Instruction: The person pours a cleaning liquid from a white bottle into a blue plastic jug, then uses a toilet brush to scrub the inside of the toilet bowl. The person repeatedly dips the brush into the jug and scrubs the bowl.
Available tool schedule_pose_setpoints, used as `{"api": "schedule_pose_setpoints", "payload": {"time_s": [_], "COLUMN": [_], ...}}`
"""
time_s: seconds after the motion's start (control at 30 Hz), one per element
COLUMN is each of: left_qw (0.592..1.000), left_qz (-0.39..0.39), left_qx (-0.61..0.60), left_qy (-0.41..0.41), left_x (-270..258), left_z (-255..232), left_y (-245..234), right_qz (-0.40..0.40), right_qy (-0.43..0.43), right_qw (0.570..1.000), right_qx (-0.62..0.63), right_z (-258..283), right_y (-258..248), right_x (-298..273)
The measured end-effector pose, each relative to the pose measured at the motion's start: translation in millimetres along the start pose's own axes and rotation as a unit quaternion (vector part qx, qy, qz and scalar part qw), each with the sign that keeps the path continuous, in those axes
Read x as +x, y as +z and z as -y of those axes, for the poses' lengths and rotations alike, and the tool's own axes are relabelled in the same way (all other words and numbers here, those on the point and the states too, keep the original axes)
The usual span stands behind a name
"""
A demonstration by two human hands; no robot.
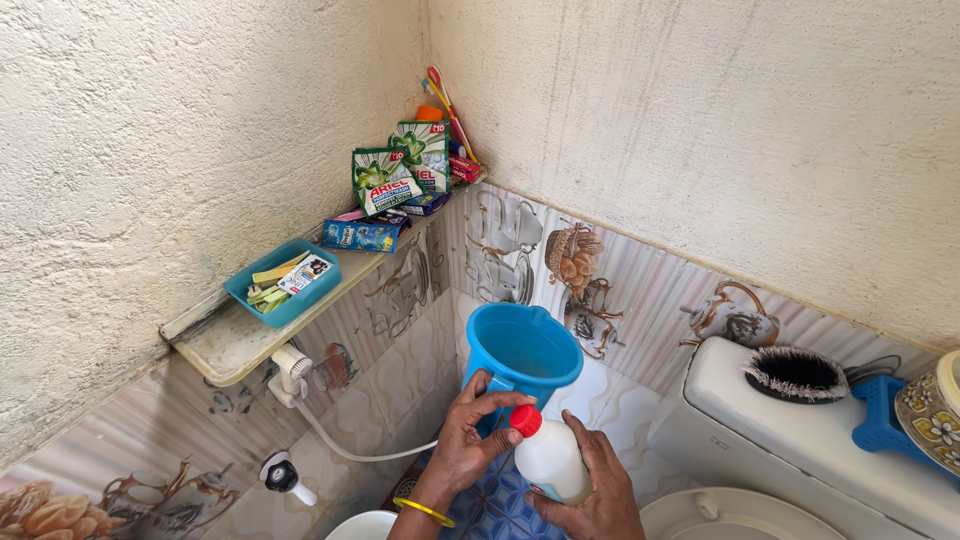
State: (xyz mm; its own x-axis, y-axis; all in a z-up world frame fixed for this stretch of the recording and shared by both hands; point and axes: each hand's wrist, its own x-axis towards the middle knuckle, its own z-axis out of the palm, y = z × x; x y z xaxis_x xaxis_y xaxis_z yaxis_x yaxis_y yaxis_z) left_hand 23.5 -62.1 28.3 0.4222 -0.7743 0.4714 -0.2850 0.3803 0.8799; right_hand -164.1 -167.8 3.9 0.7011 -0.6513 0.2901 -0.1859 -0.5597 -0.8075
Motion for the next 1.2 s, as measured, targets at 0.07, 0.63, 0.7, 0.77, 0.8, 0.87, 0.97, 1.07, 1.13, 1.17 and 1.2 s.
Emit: {"api": "schedule_pose_setpoints", "payload": {"time_s": [0.07, 0.63, 0.7, 0.77, 0.8, 0.87, 0.97, 1.07, 1.13, 1.17, 1.2], "left_qw": [0.999, 0.985, 0.983, 0.994, 0.997, 0.998, 0.997, 0.997, 0.995, 0.992, 0.990], "left_qz": [0.009, -0.028, -0.057, -0.037, -0.028, -0.016, -0.007, 0.030, 0.053, 0.059, 0.065], "left_qx": [0.029, -0.112, -0.077, -0.045, -0.027, -0.002, 0.006, -0.021, -0.051, -0.069, -0.087], "left_qy": [-0.010, -0.125, -0.155, -0.093, -0.061, -0.058, -0.072, -0.065, -0.070, -0.083, -0.094], "left_x": [0, -6, -2, -11, -13, -13, -13, -12, -12, -12, -12], "left_z": [-5, 13, 25, 36, 42, 53, 60, 50, 40, 36, 33], "left_y": [1, 22, 22, 21, 19, 24, 32, 35, 38, 40, 42], "right_qz": [0.000, -0.021, -0.030, -0.032, -0.034, -0.029, -0.033, -0.037, -0.038, -0.039, -0.040], "right_qy": [-0.002, 0.021, 0.009, 0.026, 0.033, 0.040, 0.041, 0.032, 0.032, 0.037, 0.041], "right_qw": [1.000, 0.999, 0.999, 0.999, 0.999, 0.999, 0.999, 0.999, 0.999, 0.999, 0.998], "right_qx": [-0.003, 0.035, 0.034, 0.022, 0.017, 0.010, 0.011, 0.000, -0.002, 0.003, 0.007], "right_z": [1, 7, 9, 9, 9, 7, 5, 1, -1, -2, -2], "right_y": [-2, -17, -22, -25, -26, -28, -28, -29, -30, -30, -31], "right_x": [-1, -21, -23, -26, -25, -26, -29, -30, -32, -33, -34]}}
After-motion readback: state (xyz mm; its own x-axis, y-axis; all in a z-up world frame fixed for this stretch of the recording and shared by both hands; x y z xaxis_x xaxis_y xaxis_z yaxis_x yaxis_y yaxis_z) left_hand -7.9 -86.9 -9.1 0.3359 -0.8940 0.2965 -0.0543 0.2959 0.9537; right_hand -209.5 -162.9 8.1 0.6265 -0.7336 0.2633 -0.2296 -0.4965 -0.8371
